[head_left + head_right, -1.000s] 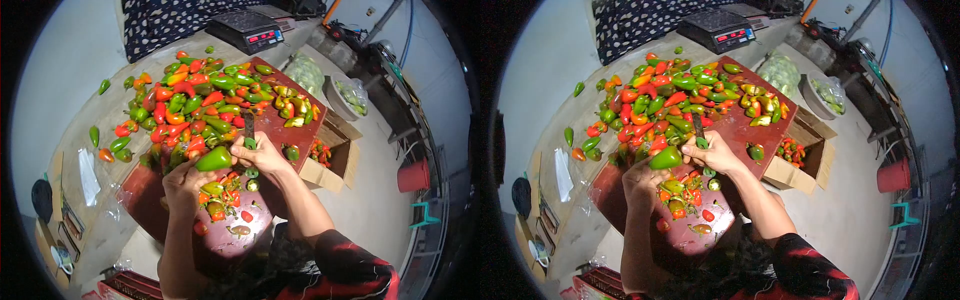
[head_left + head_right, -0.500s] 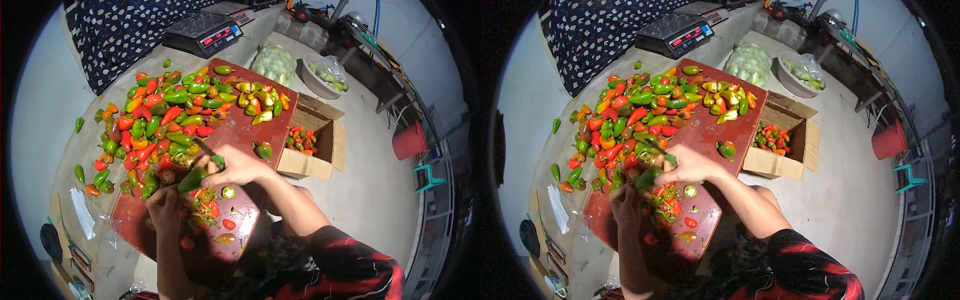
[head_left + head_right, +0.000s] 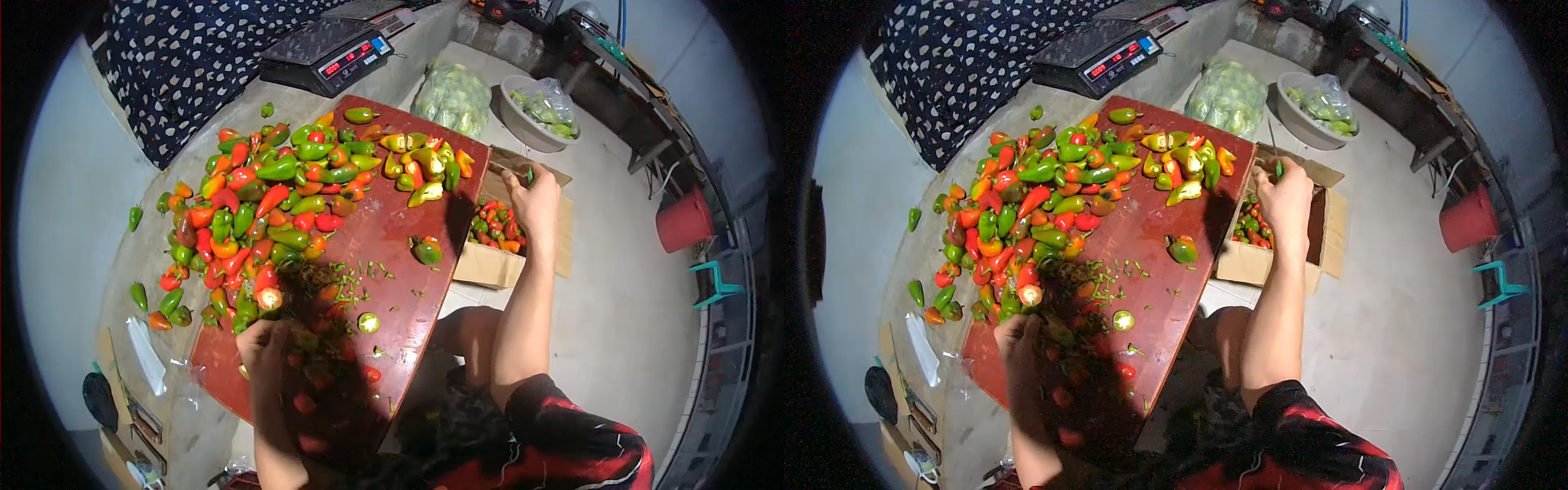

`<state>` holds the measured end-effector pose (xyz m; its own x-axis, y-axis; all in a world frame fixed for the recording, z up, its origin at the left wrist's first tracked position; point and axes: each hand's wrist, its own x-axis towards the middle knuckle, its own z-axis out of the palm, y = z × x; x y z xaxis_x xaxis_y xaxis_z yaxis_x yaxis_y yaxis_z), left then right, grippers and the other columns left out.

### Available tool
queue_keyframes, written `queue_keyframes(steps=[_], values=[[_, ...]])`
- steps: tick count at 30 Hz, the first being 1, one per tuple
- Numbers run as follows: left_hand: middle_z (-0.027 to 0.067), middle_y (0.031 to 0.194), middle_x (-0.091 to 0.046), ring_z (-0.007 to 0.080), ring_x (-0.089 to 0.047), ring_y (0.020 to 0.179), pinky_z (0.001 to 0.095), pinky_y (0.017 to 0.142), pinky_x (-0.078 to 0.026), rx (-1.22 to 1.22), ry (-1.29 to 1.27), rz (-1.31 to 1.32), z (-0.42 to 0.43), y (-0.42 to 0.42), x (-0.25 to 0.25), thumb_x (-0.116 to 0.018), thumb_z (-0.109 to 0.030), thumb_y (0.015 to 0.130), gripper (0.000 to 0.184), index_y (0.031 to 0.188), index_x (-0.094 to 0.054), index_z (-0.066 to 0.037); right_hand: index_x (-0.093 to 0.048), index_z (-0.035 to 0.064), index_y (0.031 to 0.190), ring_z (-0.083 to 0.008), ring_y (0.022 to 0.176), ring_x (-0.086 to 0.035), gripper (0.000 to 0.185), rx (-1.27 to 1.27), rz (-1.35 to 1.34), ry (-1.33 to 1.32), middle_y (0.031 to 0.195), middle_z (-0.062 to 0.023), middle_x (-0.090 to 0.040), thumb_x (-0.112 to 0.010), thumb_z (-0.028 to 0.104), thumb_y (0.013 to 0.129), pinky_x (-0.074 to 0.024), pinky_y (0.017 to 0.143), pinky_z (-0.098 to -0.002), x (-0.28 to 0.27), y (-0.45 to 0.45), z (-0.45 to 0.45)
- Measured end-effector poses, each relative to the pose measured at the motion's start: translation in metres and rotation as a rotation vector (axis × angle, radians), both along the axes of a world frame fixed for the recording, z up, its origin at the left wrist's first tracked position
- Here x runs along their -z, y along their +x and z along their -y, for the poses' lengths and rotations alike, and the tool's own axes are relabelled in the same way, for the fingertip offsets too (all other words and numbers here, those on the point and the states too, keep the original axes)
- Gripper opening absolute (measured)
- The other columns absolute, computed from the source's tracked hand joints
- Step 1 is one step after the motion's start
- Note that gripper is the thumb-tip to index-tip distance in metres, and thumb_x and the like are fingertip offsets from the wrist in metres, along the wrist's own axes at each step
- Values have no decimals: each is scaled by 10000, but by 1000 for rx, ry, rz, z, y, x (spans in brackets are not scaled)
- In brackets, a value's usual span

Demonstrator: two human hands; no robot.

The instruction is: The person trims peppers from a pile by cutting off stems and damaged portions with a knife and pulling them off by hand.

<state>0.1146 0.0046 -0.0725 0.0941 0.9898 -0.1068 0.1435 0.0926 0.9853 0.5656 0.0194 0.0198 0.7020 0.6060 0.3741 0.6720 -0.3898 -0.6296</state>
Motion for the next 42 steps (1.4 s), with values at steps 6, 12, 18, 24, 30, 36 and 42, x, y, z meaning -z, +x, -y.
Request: queue_keyframes(steps=[6, 12, 18, 24, 30, 36, 42], values=[[105, 800, -692, 181, -650, 700, 311, 651, -519, 218, 115, -222, -20, 71, -9, -542, -73, 965, 175, 1002, -678, 30, -685, -41, 905, -344, 689, -670, 269, -55, -92, -71, 754, -237, -673, -746, 214, 850, -496, 679, -434, -10, -16, -8], [178, 1002, -635, 371, -607, 954, 439, 868, -498, 189, 778, -579, -88, 146, -10, -622, -49, 845, 255, 1097, -640, -13, -707, -33, 918, -302, 696, -685, 287, -163, -169, 24, 750, -219, -685, -761, 240, 849, -510, 695, -413, 5, -16, -20], [160, 1203, -556, 363, -493, 1157, 496, 961, -427, 82, 866, -1021, -189, 162, -21, -610, 17, 760, 558, 1308, -573, -83, -694, -33, 989, -315, 825, -702, 330, -193, -243, 20, 841, -228, -704, -778, 239, 821, -517, 771, -399, 3, -28, -28], [143, 1384, -484, 330, -415, 1325, 544, 1051, -361, 284, 885, -1288, -227, 190, -28, -679, -40, 748, 666, 1383, -532, -175, -686, -33, 1027, -292, 786, -698, 387, -313, -258, 60, 827, -216, -703, -794, 263, 803, -524, 739, -400, 13, -37, -37], [91, 1125, -651, 259, -543, 1155, 466, 934, -439, 261, 881, -1297, -244, 203, -17, -677, -120, 806, 288, 1091, -680, -72, -681, -46, 1034, -287, 746, -697, 392, -369, -223, 12, 778, -226, -688, -786, 257, 808, -526, 714, -397, 4, -52, -38], [105, 1140, -655, 271, -599, 1090, 419, 964, -471, 68, 644, -421, -206, 173, -13, -688, -71, 810, 279, 1069, -645, 24, -679, -42, 1045, -333, 740, -698, 394, -451, -299, -66, 766, -236, -685, -781, 258, 811, -524, 703, -425, 10, -69, -41], [129, 1268, -613, 279, -575, 1189, 407, 1054, -445, 15, -148, 678, -100, 80, -28, -634, -90, 857, 469, 1295, -527, 38, -553, -29, 708, -409, 664, -634, 346, -749, -310, -204, 639, -223, -591, -751, 237, 808, -487, 643, -461, 4, -137, -41]])
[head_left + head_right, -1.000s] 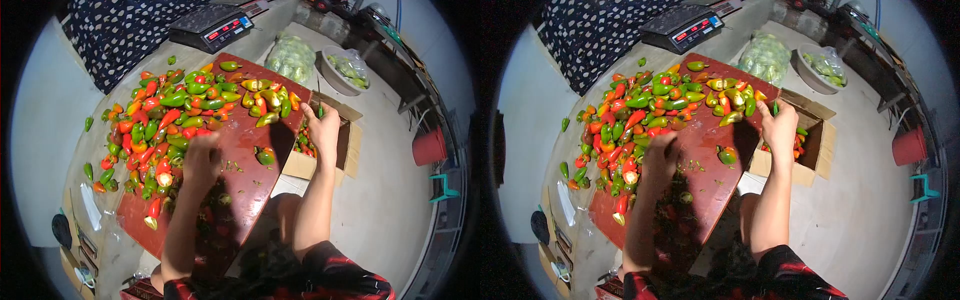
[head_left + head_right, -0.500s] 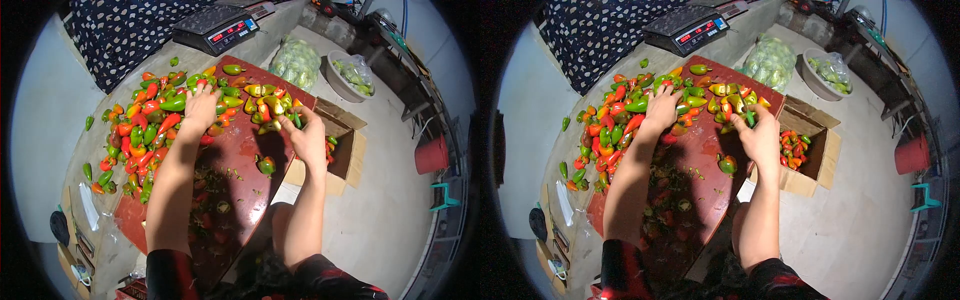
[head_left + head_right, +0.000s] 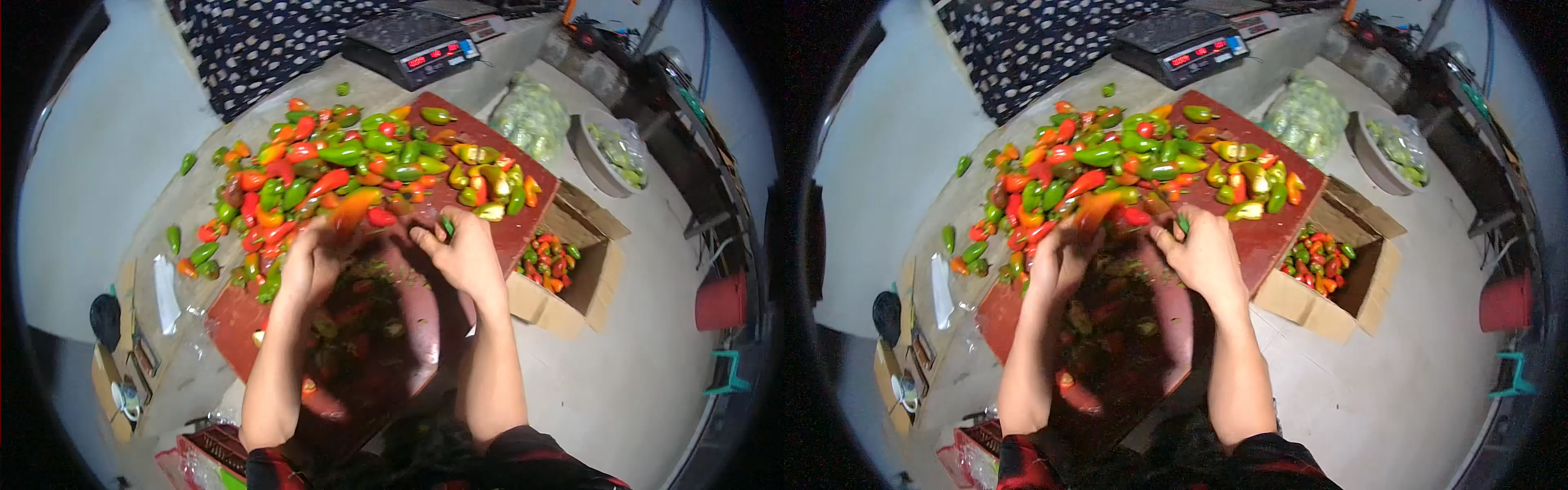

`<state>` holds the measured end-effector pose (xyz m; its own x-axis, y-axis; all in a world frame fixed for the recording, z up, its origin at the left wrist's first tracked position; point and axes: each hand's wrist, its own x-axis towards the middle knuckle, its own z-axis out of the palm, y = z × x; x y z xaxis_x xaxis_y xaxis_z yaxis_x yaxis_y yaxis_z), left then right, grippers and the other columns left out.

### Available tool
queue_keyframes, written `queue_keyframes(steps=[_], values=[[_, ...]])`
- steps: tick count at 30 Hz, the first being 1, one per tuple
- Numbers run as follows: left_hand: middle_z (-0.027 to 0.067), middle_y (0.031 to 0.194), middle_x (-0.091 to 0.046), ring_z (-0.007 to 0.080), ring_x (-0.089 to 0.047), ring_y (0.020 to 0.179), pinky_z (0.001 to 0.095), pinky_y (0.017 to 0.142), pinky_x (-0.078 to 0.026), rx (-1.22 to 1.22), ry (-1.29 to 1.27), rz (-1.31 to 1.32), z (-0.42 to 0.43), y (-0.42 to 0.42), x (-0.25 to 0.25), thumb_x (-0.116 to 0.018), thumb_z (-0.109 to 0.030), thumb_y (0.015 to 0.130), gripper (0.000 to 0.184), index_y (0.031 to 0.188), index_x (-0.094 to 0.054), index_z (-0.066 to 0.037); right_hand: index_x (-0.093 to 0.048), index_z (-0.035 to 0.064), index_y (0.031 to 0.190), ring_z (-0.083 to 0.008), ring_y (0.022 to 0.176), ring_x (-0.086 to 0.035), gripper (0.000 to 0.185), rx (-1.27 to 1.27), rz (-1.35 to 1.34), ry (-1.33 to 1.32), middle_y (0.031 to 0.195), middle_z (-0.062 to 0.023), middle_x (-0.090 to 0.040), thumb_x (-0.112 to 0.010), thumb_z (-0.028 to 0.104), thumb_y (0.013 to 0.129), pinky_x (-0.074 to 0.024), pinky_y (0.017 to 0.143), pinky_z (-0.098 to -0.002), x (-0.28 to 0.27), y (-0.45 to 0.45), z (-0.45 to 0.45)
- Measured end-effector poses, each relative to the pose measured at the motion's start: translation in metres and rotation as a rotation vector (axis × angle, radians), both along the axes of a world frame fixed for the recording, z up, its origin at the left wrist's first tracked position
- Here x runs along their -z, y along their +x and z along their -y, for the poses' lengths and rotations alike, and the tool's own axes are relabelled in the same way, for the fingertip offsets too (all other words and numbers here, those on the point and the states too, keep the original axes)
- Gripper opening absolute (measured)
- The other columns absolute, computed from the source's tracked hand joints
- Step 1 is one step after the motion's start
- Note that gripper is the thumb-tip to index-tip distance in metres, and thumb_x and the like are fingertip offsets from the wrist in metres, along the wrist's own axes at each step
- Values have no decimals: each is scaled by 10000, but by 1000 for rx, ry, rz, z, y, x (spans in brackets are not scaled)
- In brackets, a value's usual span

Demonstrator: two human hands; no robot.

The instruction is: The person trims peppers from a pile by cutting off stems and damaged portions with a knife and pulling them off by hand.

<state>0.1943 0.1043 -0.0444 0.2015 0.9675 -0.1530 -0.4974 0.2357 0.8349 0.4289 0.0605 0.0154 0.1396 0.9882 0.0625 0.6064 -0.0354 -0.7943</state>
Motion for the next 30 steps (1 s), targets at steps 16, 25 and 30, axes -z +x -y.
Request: queue_keyframes(steps=[16, 25, 30], values=[[119, 1135, -635, 200, -636, 1034, 336, 912, -516, -246, 36, 227, 91, -94, 11, -735, 69, 739, 509, 1198, -524, 1, -550, 9, 677, -401, 599, -617, 185, -296, 73, 307, 620, -204, -578, -682, 106, 763, -475, 560, -464, 56, -140, 9], [140, 1090, -652, 212, -658, 1013, 357, 934, -537, -244, 110, 219, 98, -96, 20, -768, 152, 686, 445, 1051, -560, 7, -516, 27, 672, -356, 565, -600, 190, -406, 134, 499, 622, -151, -564, -703, 56, 672, -467, 518, -434, 70, -165, 12], [179, 1142, -647, 249, -651, 1068, 390, 971, -530, -229, 126, 280, 99, -92, 21, -752, 176, 692, 454, 1059, -547, 4, -508, 21, 664, -353, 595, -607, 200, -447, 155, 524, 654, -149, -570, -702, 38, 617, -475, 532, -443, 70, -163, 13]])
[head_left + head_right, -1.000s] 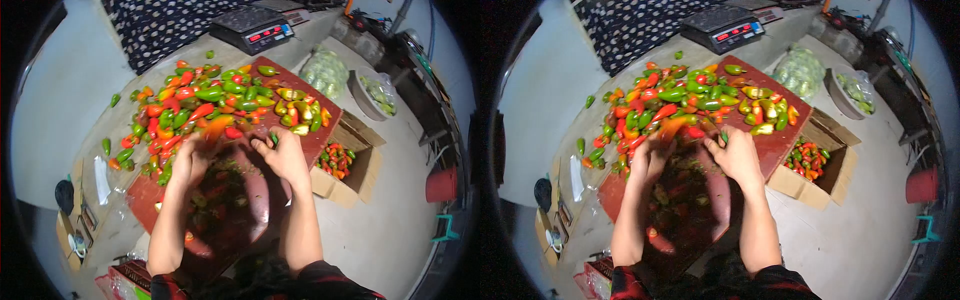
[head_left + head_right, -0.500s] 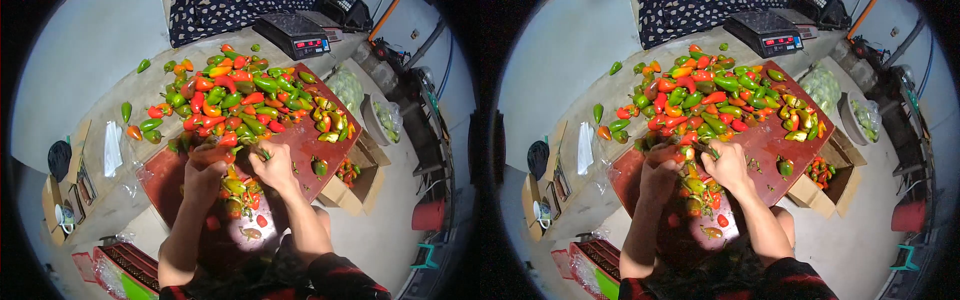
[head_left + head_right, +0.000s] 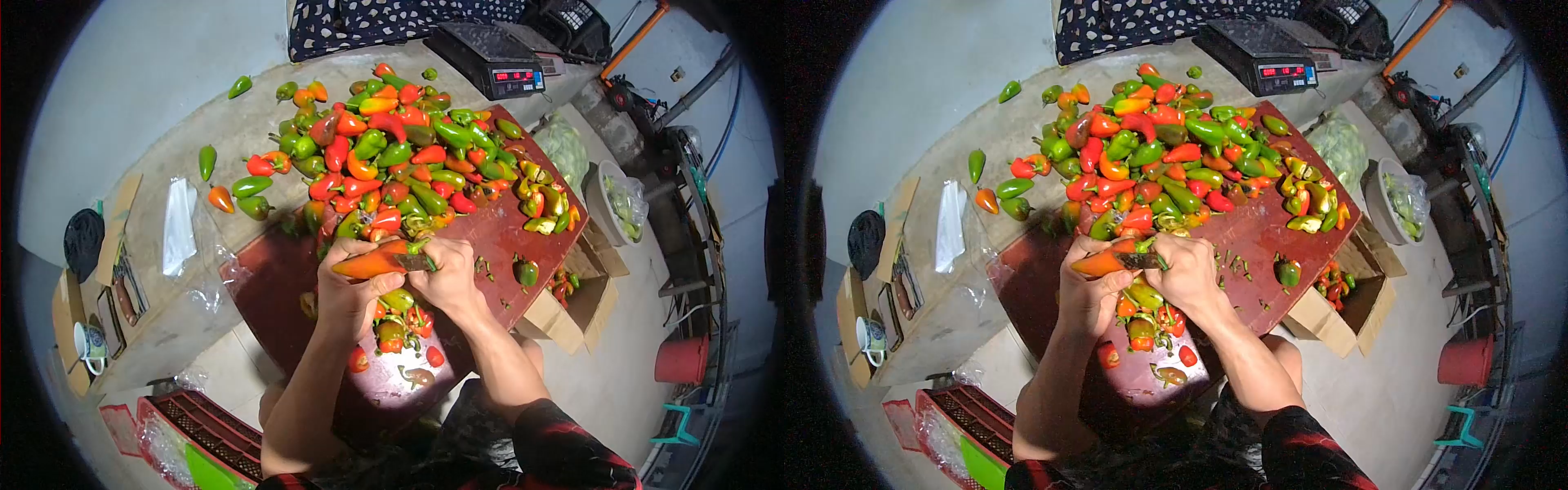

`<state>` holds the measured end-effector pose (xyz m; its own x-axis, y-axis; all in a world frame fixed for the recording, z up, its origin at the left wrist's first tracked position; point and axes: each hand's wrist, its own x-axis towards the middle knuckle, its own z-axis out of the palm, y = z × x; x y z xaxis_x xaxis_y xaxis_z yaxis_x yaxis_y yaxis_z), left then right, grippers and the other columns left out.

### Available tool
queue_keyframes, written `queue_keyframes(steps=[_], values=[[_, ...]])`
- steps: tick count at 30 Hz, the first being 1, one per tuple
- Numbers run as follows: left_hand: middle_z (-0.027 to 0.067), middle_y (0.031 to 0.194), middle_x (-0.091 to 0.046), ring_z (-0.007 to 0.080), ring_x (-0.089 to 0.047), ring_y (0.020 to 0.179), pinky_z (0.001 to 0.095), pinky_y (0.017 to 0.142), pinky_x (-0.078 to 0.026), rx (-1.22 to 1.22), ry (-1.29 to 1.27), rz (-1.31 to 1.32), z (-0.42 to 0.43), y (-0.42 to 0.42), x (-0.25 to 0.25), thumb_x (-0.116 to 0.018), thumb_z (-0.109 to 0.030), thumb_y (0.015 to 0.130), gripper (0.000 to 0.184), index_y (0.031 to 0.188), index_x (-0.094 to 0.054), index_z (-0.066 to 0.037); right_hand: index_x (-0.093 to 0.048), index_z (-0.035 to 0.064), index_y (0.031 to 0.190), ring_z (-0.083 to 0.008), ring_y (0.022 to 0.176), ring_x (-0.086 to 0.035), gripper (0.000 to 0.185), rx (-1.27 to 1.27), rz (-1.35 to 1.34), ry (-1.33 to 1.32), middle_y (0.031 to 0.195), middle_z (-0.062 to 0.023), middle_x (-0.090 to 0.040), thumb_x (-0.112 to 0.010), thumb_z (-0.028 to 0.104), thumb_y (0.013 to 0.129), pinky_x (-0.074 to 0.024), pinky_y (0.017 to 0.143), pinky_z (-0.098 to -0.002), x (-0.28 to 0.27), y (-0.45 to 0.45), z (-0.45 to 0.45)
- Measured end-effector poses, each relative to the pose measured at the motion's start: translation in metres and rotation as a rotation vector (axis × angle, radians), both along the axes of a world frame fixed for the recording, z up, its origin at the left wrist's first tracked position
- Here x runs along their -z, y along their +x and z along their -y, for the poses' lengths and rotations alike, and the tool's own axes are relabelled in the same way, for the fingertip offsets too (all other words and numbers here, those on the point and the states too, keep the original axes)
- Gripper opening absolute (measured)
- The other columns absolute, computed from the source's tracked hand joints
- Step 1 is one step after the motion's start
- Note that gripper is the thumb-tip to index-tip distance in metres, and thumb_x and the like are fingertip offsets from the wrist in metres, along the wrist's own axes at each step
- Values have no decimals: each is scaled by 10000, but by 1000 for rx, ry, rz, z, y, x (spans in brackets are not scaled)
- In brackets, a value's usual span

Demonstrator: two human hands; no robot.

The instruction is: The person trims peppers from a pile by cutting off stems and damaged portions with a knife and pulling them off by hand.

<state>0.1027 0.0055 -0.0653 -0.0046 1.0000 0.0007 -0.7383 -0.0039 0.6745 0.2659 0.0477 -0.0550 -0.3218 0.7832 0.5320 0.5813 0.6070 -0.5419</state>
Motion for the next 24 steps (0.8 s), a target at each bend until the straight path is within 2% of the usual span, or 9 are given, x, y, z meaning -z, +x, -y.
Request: queue_keyframes(steps=[10, 14, 16, 19, 21, 23, 24], values=[[222, 1192, -633, 287, -646, 1094, 417, 969, -532, 36, 93, 53, -1, 2, 2, -759, 161, 701, 471, 1077, -540, -21, -493, 32, 667, -364, 577, -583, 241, -14, 12, 47, 644, -136, -551, -720, 77, 602, -466, 525, -449, -2, 3, -1], [206, 1157, -643, 281, -655, 1072, 410, 941, -548, 105, 79, 41, 3, 3, -3, -750, 160, 715, 444, 1061, -538, -20, -481, 44, 665, -368, 570, -581, 245, 14, 62, 44, 613, -130, -544, -720, 93, 637, -459, 522, -456, 6, 11, -9], [185, 1113, -650, 274, -665, 1050, 406, 916, -563, 38, -51, -37, -7, 6, 1, -728, 172, 730, 428, 1054, -528, -25, -497, 45, 663, -373, 569, -586, 212, 70, 111, 19, 610, -152, -551, -699, 105, 688, -458, 519, -463, 6, 11, -14], [169, 1085, -654, 259, -667, 1040, 401, 911, -567, 79, 8, 61, -2, 10, -6, -702, 193, 735, 430, 1056, -519, -27, -523, 48, 670, -372, 567, -597, 180, 0, 98, 70, 613, -164, -568, -682, 122, 715, -466, 517, -461, 0, 19, -14], [173, 1097, -652, 265, -664, 1043, 421, 906, -568, 100, 7, 25, 3, 5, -2, -732, 157, 726, 447, 1068, -515, -31, -582, 52, 726, -389, 603, -624, 143, 276, 333, -55, 635, -186, -607, -692, 142, 732, -498, 569, -489, 11, 30, -25], [163, 1088, -652, 276, -664, 1028, 444, 888, -571, 176, 138, 160, 8, -3, -21, -777, 101, 711, 452, 1059, -523, -33, -574, 39, 729, -403, 629, -632, 155, 362, 248, -81, 646, -191, -612, -695, 135, 739, -503, 596, -497, 13, 53, -38], [160, 1086, -652, 289, -665, 1007, 470, 867, -574, 133, 136, 99, 5, -8, -16, -805, 63, 695, 453, 1046, -535, -34, -579, 35, 735, -404, 636, -634, 150, 352, 206, -37, 655, -196, -615, -696, 129, 738, -504, 599, -490, 1, 55, -36]])
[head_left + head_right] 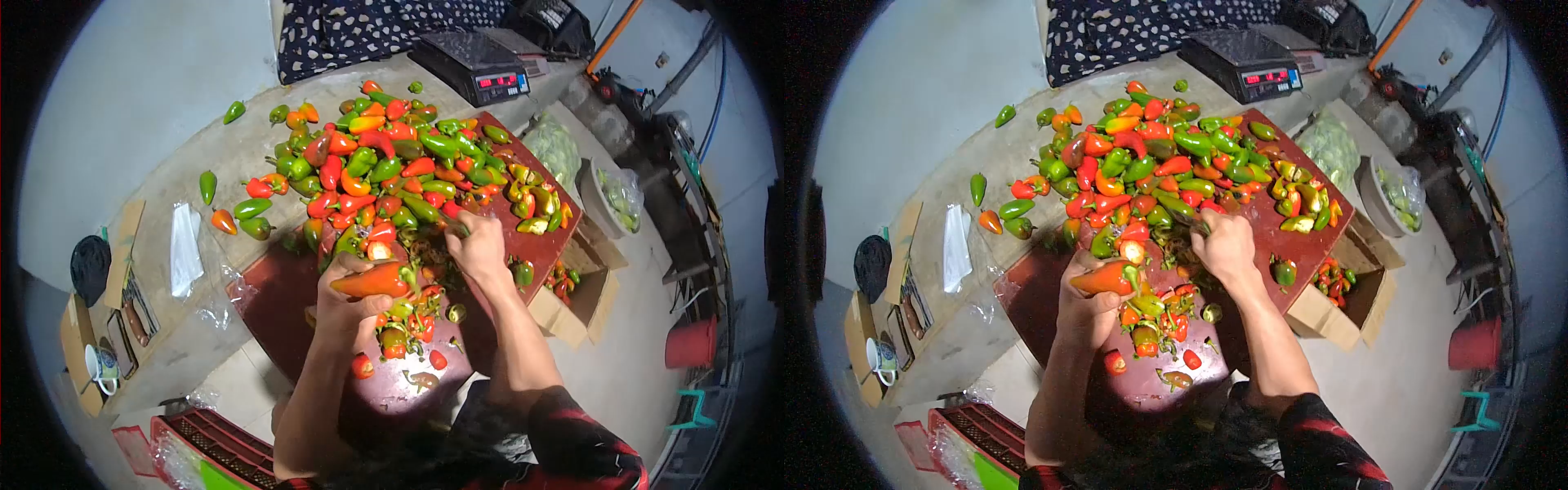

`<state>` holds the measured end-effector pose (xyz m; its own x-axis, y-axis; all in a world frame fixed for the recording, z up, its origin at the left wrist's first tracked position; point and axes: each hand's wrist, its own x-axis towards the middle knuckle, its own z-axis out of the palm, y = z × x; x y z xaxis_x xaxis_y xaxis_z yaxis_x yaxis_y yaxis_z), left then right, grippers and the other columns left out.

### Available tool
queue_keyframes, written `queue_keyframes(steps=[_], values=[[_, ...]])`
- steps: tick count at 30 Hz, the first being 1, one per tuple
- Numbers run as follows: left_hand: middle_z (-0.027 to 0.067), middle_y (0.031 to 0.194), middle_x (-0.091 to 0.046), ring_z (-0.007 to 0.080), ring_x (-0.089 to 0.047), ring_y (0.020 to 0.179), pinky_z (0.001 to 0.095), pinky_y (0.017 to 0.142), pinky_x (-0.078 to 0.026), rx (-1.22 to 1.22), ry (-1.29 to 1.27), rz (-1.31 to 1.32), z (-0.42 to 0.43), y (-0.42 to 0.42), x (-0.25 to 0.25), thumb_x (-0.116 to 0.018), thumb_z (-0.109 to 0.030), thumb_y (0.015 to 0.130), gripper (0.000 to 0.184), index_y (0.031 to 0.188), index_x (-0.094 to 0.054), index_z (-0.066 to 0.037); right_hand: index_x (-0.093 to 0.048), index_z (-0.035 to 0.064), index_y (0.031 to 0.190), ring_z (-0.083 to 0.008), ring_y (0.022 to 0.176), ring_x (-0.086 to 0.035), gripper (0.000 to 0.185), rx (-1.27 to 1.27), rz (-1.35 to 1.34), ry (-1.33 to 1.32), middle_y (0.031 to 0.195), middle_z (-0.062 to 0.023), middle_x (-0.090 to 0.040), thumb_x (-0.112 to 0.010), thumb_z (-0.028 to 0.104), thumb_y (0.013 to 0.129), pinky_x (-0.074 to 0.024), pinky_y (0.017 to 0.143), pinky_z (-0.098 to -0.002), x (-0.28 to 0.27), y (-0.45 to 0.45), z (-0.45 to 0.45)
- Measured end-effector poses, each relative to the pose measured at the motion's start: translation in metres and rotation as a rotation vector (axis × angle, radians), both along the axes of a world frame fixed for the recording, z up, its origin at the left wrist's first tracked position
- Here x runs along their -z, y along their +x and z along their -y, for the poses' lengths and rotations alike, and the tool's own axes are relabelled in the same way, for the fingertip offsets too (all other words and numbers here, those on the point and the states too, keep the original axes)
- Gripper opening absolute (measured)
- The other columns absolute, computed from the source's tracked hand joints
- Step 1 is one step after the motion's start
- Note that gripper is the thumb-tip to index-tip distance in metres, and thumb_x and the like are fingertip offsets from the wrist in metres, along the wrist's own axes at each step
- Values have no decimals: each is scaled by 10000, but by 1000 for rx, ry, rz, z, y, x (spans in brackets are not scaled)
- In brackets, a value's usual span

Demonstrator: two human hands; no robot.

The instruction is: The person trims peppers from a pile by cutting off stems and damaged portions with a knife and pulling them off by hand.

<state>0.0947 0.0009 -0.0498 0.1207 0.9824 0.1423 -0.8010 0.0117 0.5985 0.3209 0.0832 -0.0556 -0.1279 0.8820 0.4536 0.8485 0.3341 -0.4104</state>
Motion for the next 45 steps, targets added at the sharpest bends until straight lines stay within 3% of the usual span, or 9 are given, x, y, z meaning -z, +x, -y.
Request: queue_keyframes(steps=[11, 17, 22, 28, 34, 36, 39, 41, 45], values=[[133, 1019, -651, 251, -655, 950, 418, 808, -569, -40, -150, -110, -12, -1, 9, -788, -78, 776, 346, 1031, -557, -41, -532, -22, 686, -288, 499, -547, 224, -135, -412, -214, 554, -156, -514, -665, 138, 770, -454, 534, -361, -12, -15, 26], [89, 976, -633, 264, -574, 913, 458, 790, -453, -38, -280, 312, -22, -28, 27, -579, -351, 910, 277, 960, -593, -79, -632, -14, 825, -436, 704, -648, 199, -271, -82, -580, 694, -237, -638, -681, 178, 810, -521, 680, -480, -8, -21, 35], [92, 912, -612, 278, -575, 898, 485, 780, -467, -332, -499, 411, -25, -30, 2, -557, -242, 870, 159, 918, -590, -94, -644, -18, 971, -453, 848, -655, 259, -386, 1, -624, 846, -280, -666, -692, 183, 814, -529, 795, -515, 0, -40, 46], [101, 897, -599, 230, -581, 869, 363, 782, -477, -322, -157, 218, -38, -68, 23, -559, -146, 859, 136, 968, -562, -65, -633, 34, 1012, -431, 823, -647, 248, -426, 105, -473, 920, -202, -648, -692, 182, 823, -532, 756, -509, 5, -65, 60], [51, 677, -579, 193, -587, 602, 314, 576, -491, -452, -500, -555, -37, -91, -3, -557, -43, 807, 119, 904, -626, -38, -634, -1, 948, -426, 832, -637, 224, -417, 53, -436, 916, -207, -644, -712, 142, 795, -518, 738, -483, 15, -71, 53], [92, 642, -600, 255, -595, 569, 356, 573, -499, -396, -160, -1263, -32, -85, -7, -558, -59, 798, 100, 830, -640, -11, -633, -5, 943, -428, 835, -636, 221, -380, 41, -426, 910, -213, -645, -714, 135, 793, -516, 738, -482, 18, -70, 50], [167, 661, -620, 340, -611, 595, 410, 596, -509, -511, 47, -1738, -35, -84, 35, -614, -117, 793, 129, 771, -632, 9, -640, -16, 915, -434, 837, -637, 202, -305, 28, -393, 874, -232, -652, -725, 115, 786, -512, 737, -476, 18, -67, 46], [222, 694, -621, 403, -626, 632, 473, 623, -515, -519, 306, -1830, -32, -84, 51, -688, -190, 775, 214, 729, -642, 14, -640, 1, 905, -435, 802, -648, 161, -283, -20, -359, 856, -236, -659, -706, 110, 805, -520, 724, -494, 21, -61, 40], [220, 718, -655, 407, -676, 702, 486, 649, -539, 11, 54, -2011, -6, -44, 16, -773, -278, 733, 298, 784, -688, 3, -633, -11, 876, -439, 796, -647, 172, -207, -49, -382, 826, -242, -658, -711, 125, 805, -519, 719, -490, 12, -60, 41]])
